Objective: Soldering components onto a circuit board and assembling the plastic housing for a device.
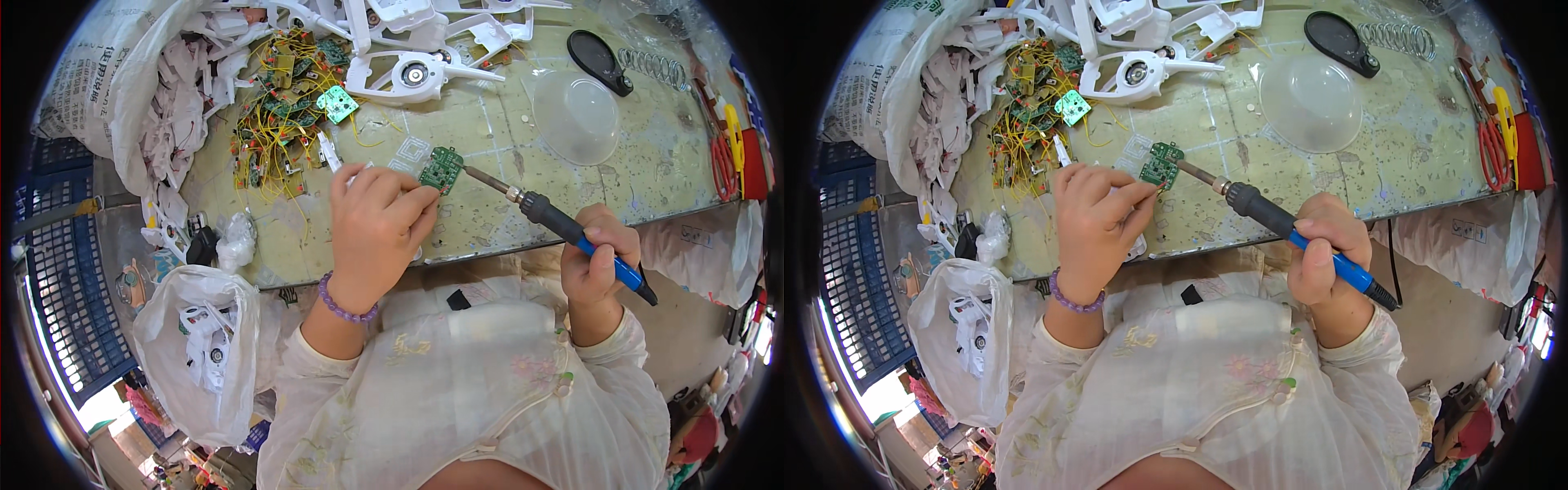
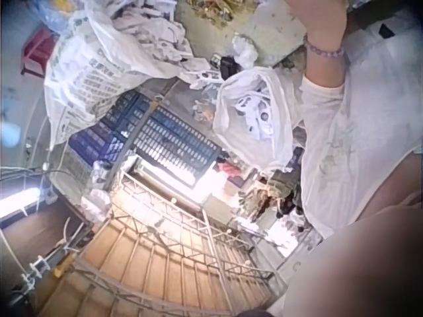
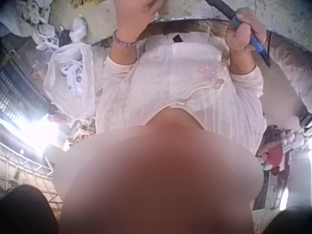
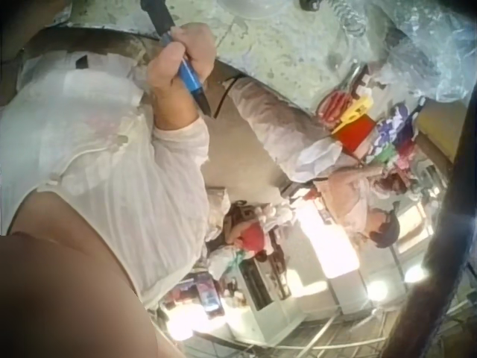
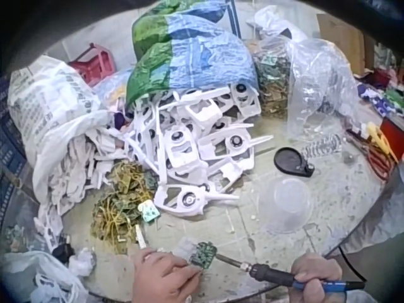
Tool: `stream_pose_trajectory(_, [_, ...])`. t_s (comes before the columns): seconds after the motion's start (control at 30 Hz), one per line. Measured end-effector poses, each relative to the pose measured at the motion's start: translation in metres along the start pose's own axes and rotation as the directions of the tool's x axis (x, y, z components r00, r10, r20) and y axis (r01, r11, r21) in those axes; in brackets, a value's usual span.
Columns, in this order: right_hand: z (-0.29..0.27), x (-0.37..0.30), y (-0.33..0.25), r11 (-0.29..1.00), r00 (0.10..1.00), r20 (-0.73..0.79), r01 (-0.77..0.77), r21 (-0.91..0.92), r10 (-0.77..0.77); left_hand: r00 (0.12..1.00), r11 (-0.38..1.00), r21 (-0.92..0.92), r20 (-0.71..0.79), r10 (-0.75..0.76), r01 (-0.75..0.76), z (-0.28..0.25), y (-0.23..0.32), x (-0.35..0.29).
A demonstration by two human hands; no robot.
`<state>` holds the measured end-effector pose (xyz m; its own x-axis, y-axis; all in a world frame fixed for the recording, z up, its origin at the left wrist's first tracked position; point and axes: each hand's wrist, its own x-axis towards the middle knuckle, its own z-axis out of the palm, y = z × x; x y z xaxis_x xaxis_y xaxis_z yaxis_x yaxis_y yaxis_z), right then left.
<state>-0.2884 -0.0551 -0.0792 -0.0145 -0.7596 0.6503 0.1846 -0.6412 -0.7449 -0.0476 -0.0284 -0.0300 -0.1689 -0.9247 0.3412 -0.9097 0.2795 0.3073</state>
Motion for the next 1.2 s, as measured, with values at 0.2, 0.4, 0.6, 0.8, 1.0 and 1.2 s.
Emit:
stream_pose_trajectory(0.2, [-0.0034,-0.0005,-0.0009,1.0,0.999,0.045,0.003,-0.007,-0.003,0.994,0.987,-0.126,-0.059,0.092,-0.099,0.0076,0.0,0.0065])
stream_pose_trajectory(0.4, [-0.0033,0.0029,-0.0058,0.998,0.99,0.141,-0.003,-0.058,0.011,0.998,0.98,-0.189,-0.022,0.055,-0.058,0.0091,-0.0022,0.0032])
stream_pose_trajectory(0.6, [-0.004,0.0002,-0.0045,0.997,0.992,0.129,0.02,-0.071,-0.011,0.999,0.973,-0.23,0.032,0.015,-0.007,0.005,-0.0026,0.004])
stream_pose_trajectory(0.8, [-0.004,0.0021,-0.0068,0.998,0.987,0.157,-0.015,-0.065,0.025,0.997,0.971,-0.241,0.066,0.03,-0.013,0.0029,-0.0055,0.005])
stream_pose_trajectory(1.0, [-0.0067,0.0046,-0.0023,1.0,0.979,0.202,0.022,0.008,-0.024,0.997,0.974,-0.227,0.069,0.041,-0.024,0.0021,-0.006,0.0055])
stream_pose_trajectory(1.2, [-0.0042,0.0078,-0.0038,0.999,0.974,0.224,0.042,-0.019,-0.037,0.997,0.976,-0.218,0.07,0.04,-0.023,0.0021,-0.0049,0.0055])
